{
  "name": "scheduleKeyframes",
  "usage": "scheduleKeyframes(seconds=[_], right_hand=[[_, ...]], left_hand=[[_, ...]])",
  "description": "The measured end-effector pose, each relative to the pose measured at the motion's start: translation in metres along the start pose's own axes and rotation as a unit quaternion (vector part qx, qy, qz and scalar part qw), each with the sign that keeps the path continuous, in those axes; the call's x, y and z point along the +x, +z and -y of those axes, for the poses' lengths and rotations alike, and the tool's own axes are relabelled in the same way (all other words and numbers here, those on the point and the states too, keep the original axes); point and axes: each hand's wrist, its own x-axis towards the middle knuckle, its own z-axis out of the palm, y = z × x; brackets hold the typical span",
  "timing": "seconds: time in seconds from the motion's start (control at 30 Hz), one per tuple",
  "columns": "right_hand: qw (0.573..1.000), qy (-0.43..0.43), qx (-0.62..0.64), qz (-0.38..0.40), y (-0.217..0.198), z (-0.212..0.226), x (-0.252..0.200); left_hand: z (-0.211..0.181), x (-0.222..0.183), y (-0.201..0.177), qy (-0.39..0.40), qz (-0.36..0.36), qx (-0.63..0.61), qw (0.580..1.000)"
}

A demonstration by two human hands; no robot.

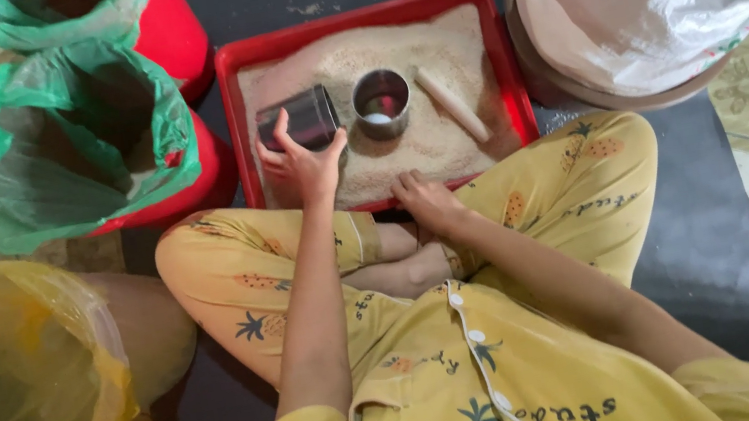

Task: Scooping flour from a tray into bags using small metal cups while sitting on the floor.

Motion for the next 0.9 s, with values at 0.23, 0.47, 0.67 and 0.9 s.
scheduleKeyframes(seconds=[0.23, 0.47, 0.67, 0.9], right_hand=[[0.999, 0.007, -0.034, -0.022, 0.007, 0.007, 0.006], [0.942, 0.080, 0.319, 0.067, -0.079, 0.001, 0.002], [0.689, 0.016, 0.679, 0.252, -0.162, 0.011, -0.064], [0.904, -0.048, 0.381, 0.188, -0.124, 0.038, -0.085]], left_hand=[[0.000, 0.008, 0.004, -0.014, 0.014, -0.003, 1.000], [0.011, 0.002, 0.002, -0.005, 0.014, -0.028, 0.999], [0.005, -0.005, -0.009, -0.009, 0.027, -0.046, 0.999], [0.006, -0.003, 0.001, -0.006, 0.014, -0.031, 0.999]])
